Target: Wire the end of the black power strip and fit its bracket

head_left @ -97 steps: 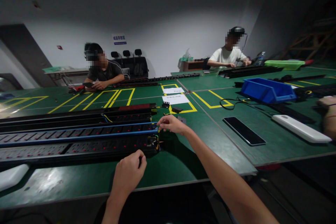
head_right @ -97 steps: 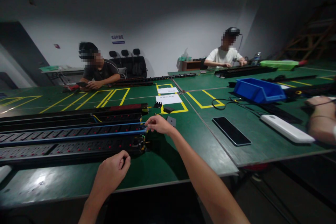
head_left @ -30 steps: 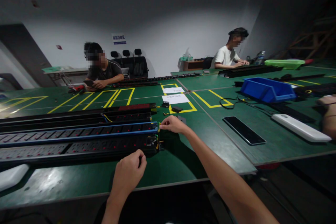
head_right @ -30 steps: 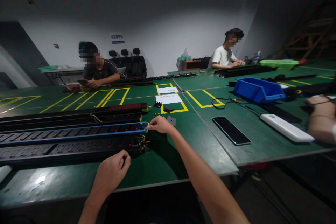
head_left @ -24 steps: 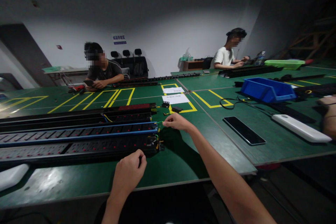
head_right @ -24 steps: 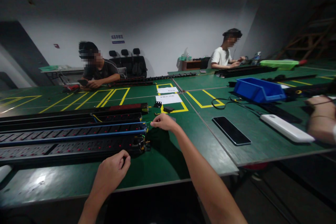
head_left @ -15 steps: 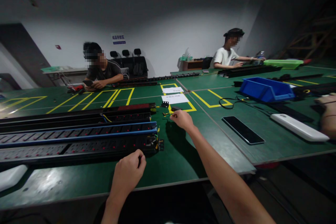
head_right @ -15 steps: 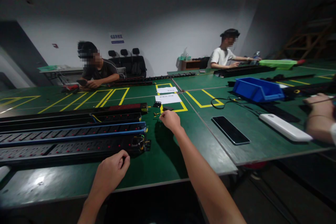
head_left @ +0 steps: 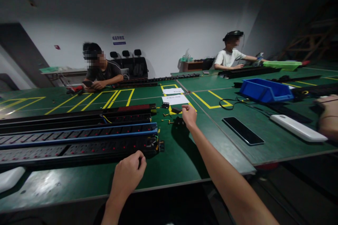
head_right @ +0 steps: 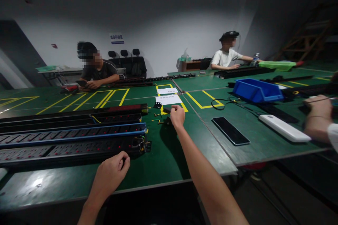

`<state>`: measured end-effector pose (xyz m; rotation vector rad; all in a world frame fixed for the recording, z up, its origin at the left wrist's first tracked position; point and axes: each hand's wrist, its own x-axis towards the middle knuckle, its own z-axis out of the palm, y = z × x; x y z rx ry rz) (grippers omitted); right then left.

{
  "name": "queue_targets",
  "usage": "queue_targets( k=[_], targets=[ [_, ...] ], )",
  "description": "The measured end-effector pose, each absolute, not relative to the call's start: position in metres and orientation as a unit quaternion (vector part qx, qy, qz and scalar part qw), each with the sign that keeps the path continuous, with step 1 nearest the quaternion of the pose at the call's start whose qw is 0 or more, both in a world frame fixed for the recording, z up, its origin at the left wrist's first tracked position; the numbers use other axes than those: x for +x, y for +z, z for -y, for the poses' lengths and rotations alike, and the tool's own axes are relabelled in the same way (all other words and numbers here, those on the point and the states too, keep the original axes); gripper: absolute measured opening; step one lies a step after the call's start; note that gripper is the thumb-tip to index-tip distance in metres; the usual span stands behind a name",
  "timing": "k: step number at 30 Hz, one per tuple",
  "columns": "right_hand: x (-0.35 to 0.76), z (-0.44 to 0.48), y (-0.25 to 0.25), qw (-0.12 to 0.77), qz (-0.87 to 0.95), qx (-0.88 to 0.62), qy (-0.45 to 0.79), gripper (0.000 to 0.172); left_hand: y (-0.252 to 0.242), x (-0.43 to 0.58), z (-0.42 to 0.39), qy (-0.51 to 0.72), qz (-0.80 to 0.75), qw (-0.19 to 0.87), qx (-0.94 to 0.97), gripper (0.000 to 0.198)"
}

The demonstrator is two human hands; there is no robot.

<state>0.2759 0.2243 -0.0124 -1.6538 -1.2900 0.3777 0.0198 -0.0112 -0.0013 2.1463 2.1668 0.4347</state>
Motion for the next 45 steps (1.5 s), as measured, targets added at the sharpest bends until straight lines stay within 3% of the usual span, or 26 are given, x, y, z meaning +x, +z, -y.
queue_targets(
  k=[4, 9, 16, 22, 27, 35, 45],
  targets=[
    [0.283, -0.232, -0.022, 0.486, 0.489, -0.695, 0.205, 0.044, -0.002, 0.019, 0.011, 0.141, -0.701, 0.032, 0.698, 0.022],
    [0.285, -0.236, -0.029, 0.392, 0.61, -0.676, 0.134, 0.046, -0.003, 0.019, 0.011, 0.141, -0.703, 0.034, 0.696, 0.022],
    [0.28, -0.236, -0.033, 0.285, 0.717, -0.621, 0.138, 0.048, -0.002, 0.019, 0.012, 0.138, -0.705, 0.034, 0.695, 0.022],
    [0.286, -0.234, -0.03, 0.296, 0.658, -0.689, 0.067, 0.043, -0.002, 0.019, 0.012, 0.142, -0.701, 0.038, 0.698, 0.022],
    [0.292, -0.234, -0.03, 0.276, 0.641, -0.713, 0.068, 0.058, 0.0, 0.02, 0.012, 0.134, -0.705, 0.041, 0.695, 0.023],
    [0.296, -0.23, -0.026, 0.291, 0.583, -0.756, 0.059, 0.035, 0.001, 0.02, 0.011, 0.129, -0.707, 0.036, 0.694, 0.022],
    [0.283, -0.227, -0.024, 0.274, 0.666, -0.693, 0.016, 0.044, 0.0, 0.019, 0.012, 0.127, -0.706, 0.037, 0.696, 0.023]
  ],
)
